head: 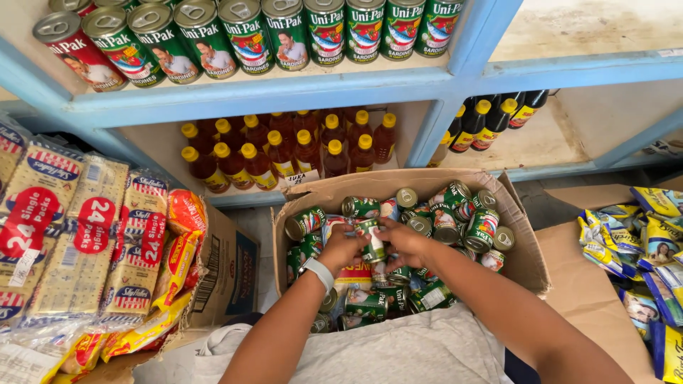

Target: The recorder is taking canned sardines from a box and arranging them neatly on a grocery store shelf.

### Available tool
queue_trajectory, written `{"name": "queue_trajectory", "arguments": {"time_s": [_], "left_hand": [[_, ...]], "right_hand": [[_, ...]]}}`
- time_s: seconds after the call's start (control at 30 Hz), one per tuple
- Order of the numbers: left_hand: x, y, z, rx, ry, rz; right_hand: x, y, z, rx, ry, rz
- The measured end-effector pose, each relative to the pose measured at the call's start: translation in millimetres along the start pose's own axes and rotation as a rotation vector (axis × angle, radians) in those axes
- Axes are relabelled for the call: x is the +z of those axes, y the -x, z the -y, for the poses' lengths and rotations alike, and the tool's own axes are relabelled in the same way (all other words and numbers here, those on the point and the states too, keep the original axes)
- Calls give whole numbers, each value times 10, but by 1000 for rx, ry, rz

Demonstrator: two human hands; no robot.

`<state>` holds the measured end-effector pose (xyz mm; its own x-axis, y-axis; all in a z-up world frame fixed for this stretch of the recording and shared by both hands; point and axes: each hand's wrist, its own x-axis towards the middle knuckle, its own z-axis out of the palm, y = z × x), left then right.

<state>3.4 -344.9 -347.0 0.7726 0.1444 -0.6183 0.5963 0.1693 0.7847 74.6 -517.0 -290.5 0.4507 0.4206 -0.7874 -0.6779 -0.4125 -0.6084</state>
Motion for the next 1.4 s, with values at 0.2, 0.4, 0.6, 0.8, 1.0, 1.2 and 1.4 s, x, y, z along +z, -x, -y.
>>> {"name": "queue_trajectory", "arguments": {"time_s": [0.2, 0.4, 0.6, 0.8, 1.0, 1.2, 1.4], "left_hand": [[-5, 40, -236, 54, 129, 93], [-12, 886, -842, 961, -736, -196], [9, 935, -800, 970, -850, -170], [7, 1348, -1134, 913, -698, -296], [0, 1420, -1364, 978, -388, -225], [59, 1365, -1734, 962, -178, -85], [56, 1387, -2378, 1062, -194, 30]], "right_hand": [[-112, 36, 93, -204, -75, 137], [-214, 39, 105, -502, 304, -52], [68, 477, 363, -513, -37, -226], [59, 656, 468, -718, -213, 15], [35, 1090, 682, -622, -315, 131], [229, 1485, 901, -678, -466, 91], [144, 1432, 1171, -945, -537, 54]]}}
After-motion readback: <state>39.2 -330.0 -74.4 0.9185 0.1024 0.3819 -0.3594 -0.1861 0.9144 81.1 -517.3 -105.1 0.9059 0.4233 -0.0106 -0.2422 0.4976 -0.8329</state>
